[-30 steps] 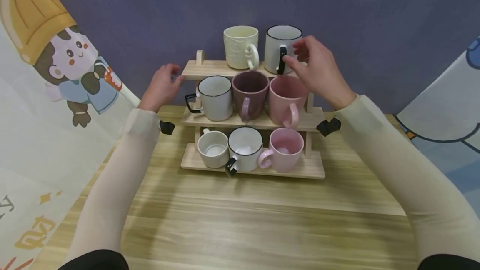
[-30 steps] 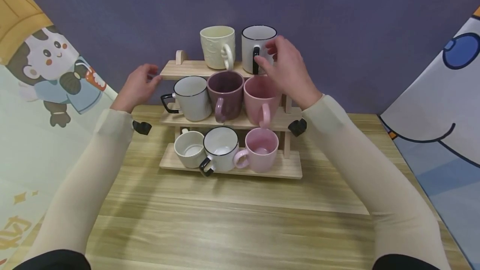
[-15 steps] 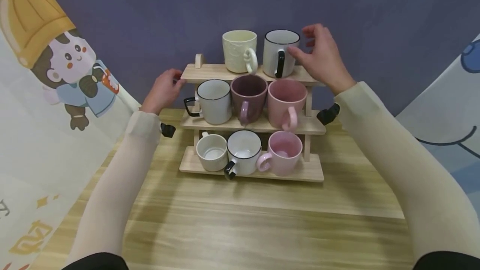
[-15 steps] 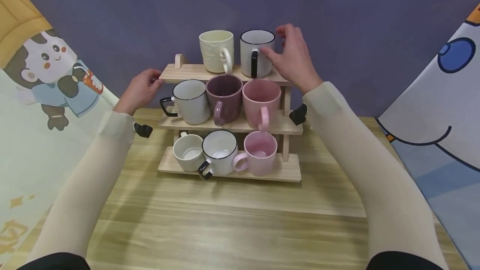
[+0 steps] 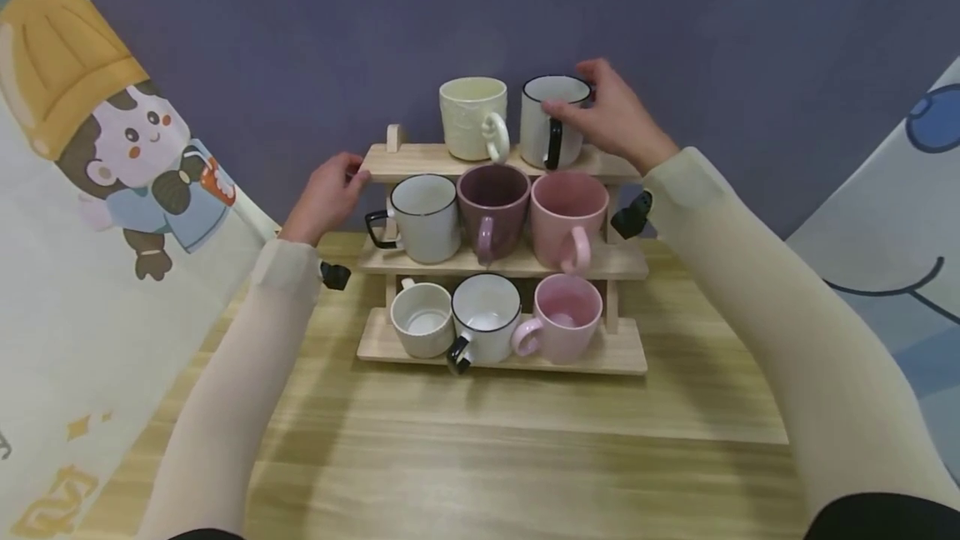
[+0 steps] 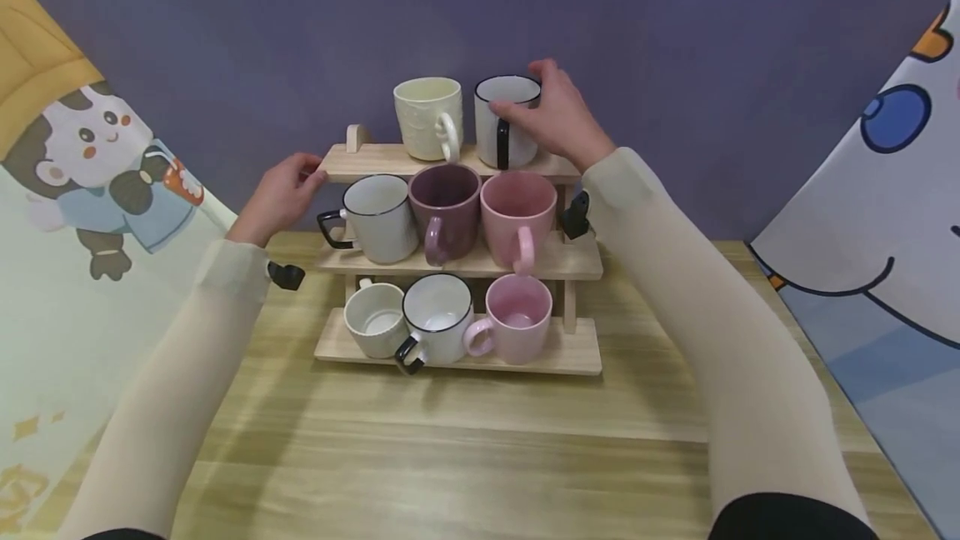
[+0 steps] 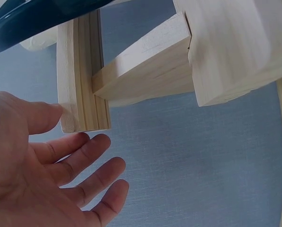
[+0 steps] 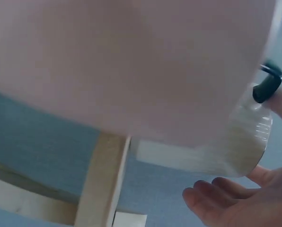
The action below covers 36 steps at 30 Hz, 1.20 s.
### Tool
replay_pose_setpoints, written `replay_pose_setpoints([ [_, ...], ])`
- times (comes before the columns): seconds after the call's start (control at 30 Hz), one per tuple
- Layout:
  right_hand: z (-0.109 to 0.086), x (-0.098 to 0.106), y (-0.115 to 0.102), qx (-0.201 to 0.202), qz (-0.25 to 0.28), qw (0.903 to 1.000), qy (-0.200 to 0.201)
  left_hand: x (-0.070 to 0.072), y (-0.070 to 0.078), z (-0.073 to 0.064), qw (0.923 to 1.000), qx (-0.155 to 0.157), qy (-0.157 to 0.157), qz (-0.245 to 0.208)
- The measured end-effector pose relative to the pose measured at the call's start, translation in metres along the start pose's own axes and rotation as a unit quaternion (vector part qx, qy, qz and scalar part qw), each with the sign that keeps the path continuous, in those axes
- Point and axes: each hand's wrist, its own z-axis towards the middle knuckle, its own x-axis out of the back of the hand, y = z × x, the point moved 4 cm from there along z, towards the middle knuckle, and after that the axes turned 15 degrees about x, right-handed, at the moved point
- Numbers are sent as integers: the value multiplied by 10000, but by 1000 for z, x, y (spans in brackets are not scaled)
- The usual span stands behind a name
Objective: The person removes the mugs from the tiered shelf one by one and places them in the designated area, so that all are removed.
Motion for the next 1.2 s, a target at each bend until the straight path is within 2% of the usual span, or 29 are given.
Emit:
replay_pose_setpoints([
  [0.3,10,-15,-8,-98,-134,9985,-525,2,-12,-9,10000,-13,43,-47],
  [0.5,17,-13,-12,15,-481,9966,-675,5,-14,-10,9998,-131,164,-29],
  [0.87,21,2,-15,-31,-786,9959,-444,13,-3,-3,9998,-122,159,-27],
  [1.2,14,13,-13,-120,-621,9977,-228,16,1,-3,9996,-196,208,35],
])
